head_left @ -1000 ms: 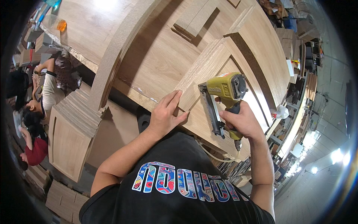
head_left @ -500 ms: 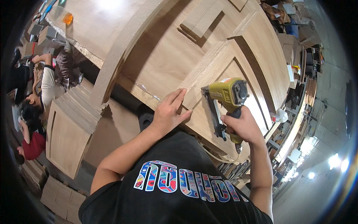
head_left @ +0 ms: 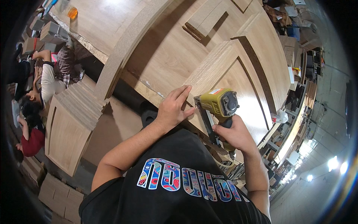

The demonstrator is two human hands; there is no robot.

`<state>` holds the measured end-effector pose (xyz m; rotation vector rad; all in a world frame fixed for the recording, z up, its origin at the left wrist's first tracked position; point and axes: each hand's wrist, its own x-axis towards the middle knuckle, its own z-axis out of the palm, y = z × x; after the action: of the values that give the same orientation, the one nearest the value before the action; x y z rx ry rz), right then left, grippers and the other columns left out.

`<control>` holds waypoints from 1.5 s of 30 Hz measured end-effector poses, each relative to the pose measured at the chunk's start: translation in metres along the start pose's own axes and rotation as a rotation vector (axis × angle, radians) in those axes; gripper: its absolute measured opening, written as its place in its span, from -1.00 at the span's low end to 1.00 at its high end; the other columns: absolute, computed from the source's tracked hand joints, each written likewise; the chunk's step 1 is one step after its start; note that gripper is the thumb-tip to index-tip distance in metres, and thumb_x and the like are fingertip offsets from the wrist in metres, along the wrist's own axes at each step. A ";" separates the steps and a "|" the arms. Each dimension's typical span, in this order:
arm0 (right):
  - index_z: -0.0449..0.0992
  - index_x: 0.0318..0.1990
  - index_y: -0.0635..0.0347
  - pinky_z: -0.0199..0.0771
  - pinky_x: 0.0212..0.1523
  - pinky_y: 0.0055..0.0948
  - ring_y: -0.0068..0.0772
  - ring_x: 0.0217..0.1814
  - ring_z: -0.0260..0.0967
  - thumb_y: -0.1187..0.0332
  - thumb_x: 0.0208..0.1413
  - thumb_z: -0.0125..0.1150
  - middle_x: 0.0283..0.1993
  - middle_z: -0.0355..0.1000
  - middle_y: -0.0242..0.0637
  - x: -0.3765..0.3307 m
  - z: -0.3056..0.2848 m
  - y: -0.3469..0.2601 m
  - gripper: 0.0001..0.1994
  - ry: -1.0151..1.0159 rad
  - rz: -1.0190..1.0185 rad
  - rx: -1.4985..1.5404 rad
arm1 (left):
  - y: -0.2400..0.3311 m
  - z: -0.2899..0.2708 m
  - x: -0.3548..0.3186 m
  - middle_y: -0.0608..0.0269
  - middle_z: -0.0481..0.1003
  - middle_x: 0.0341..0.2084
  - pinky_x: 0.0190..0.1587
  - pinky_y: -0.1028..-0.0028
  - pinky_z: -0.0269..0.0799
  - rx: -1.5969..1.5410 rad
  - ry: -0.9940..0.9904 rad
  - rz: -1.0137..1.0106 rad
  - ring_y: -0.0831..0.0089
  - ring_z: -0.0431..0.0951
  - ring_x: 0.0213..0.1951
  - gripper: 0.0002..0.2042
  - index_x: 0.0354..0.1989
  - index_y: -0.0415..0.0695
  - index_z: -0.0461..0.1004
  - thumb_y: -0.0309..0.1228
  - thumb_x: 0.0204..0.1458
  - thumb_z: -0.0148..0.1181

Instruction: The person assembles wooden cabinet doors by placing wooden slats into grooves and securing them using a pneumatic nail gun.

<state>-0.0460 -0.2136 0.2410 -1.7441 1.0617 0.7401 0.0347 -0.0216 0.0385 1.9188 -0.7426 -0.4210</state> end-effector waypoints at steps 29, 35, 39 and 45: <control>0.61 -0.11 0.35 0.43 -0.46 -0.46 -0.59 -0.51 0.43 0.37 0.24 0.54 -0.48 0.51 -0.41 -0.070 -0.020 0.139 -0.74 0.231 -0.131 0.435 | 0.001 0.021 -0.010 0.00 0.63 0.20 0.10 0.18 0.69 0.062 0.167 0.009 -0.05 0.71 0.09 -0.32 0.31 -0.20 0.55 -0.18 0.05 0.67; 0.60 0.02 0.42 0.49 -0.44 -0.46 -0.58 -0.49 0.47 0.39 0.22 0.56 -0.40 0.57 -0.37 -0.076 -0.005 0.182 -0.66 0.272 -0.118 0.523 | 0.007 -0.013 0.014 0.02 0.69 0.01 0.02 0.14 0.66 0.196 -0.045 0.014 -0.05 0.73 0.03 -0.42 0.24 -0.14 0.61 -0.03 0.18 0.58; 0.55 -0.05 0.29 0.38 -0.52 -0.48 -0.60 -0.56 0.38 0.53 0.23 0.50 -0.46 0.48 -0.43 -0.078 0.012 0.186 -0.77 0.315 -0.180 0.707 | -0.006 -0.018 0.110 -0.05 0.70 0.04 0.16 0.09 0.61 0.296 0.092 0.062 -0.09 0.71 0.08 -0.53 0.24 -0.11 0.63 -0.05 0.34 0.41; 0.61 -0.26 0.25 0.39 -0.48 -0.47 -0.62 -0.53 0.40 0.48 0.28 0.51 -0.47 0.49 -0.47 -0.082 0.035 0.179 -0.86 0.415 -0.082 0.840 | -0.048 0.042 0.312 -0.11 0.45 0.47 0.59 -0.02 0.24 0.663 0.106 0.274 -0.11 0.37 0.54 -0.25 0.52 -0.31 0.38 -0.04 0.31 0.37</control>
<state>-0.2434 -0.1879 0.2243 -1.1960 1.3128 -0.1534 0.2593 -0.2410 -0.0139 2.3727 -1.1549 0.1212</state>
